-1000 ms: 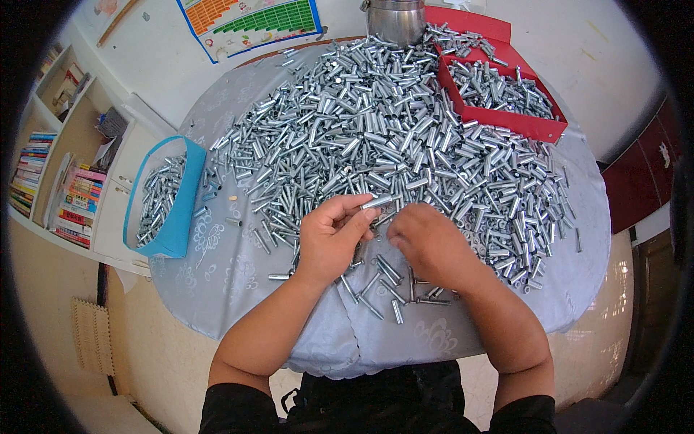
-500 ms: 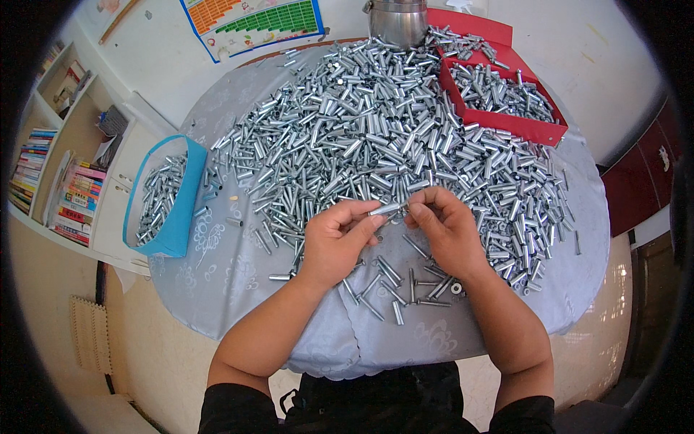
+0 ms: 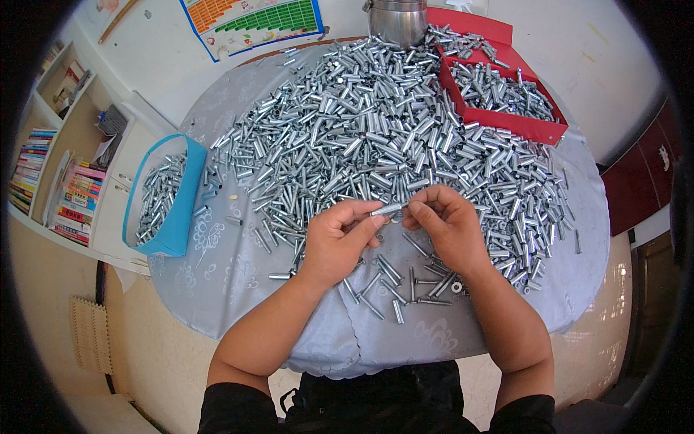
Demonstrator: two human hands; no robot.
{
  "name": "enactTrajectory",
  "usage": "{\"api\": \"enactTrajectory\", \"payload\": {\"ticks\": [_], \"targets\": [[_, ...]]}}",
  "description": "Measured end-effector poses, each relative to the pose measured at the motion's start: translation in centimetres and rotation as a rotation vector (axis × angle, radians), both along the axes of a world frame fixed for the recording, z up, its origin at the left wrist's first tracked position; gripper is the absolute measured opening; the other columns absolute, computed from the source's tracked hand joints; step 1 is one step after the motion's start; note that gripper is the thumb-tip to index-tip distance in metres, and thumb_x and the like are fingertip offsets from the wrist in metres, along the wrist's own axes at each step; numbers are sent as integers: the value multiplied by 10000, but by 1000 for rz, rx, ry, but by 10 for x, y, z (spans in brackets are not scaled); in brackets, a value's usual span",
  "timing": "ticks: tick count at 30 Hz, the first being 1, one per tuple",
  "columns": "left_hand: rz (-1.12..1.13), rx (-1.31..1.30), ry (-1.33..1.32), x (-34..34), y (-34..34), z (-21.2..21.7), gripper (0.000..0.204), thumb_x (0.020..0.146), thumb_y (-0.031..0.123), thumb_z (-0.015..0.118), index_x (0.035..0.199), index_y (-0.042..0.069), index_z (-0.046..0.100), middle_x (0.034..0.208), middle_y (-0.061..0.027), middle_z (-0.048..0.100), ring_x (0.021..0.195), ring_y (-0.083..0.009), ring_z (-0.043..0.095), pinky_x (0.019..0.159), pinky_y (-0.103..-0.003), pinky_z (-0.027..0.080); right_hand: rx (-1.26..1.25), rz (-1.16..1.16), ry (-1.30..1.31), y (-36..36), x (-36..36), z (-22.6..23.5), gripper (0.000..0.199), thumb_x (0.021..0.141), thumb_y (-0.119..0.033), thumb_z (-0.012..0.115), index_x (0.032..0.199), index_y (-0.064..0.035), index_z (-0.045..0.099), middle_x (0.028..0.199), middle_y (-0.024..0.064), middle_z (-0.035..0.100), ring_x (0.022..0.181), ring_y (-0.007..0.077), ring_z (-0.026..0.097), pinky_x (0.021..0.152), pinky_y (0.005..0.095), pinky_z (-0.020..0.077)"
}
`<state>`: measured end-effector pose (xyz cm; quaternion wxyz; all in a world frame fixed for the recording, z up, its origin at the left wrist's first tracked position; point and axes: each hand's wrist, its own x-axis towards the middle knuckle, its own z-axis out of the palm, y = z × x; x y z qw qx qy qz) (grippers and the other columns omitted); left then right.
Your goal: The person repeatedly picks up a metal bolt and a small washer from a large pile on a table, threads the washer onto the bolt, and places the assembled pair back onto the table. The task involves continuous manual handling of small hardware components without the use of tools.
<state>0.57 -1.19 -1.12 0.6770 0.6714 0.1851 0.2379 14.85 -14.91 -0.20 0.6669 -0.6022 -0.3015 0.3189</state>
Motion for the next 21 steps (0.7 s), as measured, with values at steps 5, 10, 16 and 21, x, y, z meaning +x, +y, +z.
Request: {"api": "enactTrajectory", "payload": {"ticks": [5, 10, 16, 21], "targets": [[-7, -27, -24, 1, 0, -2, 211, 902, 4, 637, 1112, -16, 651, 960, -107, 719, 669, -93, 633, 585, -217, 509, 30, 28, 52, 0, 3, -2, 97, 942, -55, 597, 1000, 22, 586, 871, 79, 671, 797, 141, 665, 713, 262, 536], [-16, -6, 3, 0, 1, 0, 214, 903, 4, 636, 1115, -17, 650, 968, -111, 717, 673, -96, 634, 589, -216, 512, 39, 32, 81, 0, 3, 0, 97, 937, -47, 602, 1004, 21, 584, 862, 87, 677, 772, 153, 672, 695, 265, 536], [-48, -40, -23, 0, 3, -3, 218, 910, 15, 634, 1125, -26, 640, 992, -120, 714, 695, -101, 639, 598, -219, 519, 28, 28, 133, 0, 4, 0, 121, 929, -46, 616, 1028, 22, 600, 870, 91, 682, 772, 151, 672, 693, 261, 537], [-59, -55, -23, 0, 3, -2, 222, 915, 19, 629, 1131, -34, 632, 997, -124, 713, 702, -107, 643, 601, -221, 523, 14, 21, 80, 0, 5, -1, 139, 912, -51, 642, 1031, 21, 645, 875, 69, 683, 766, 128, 652, 698, 253, 524]]}}
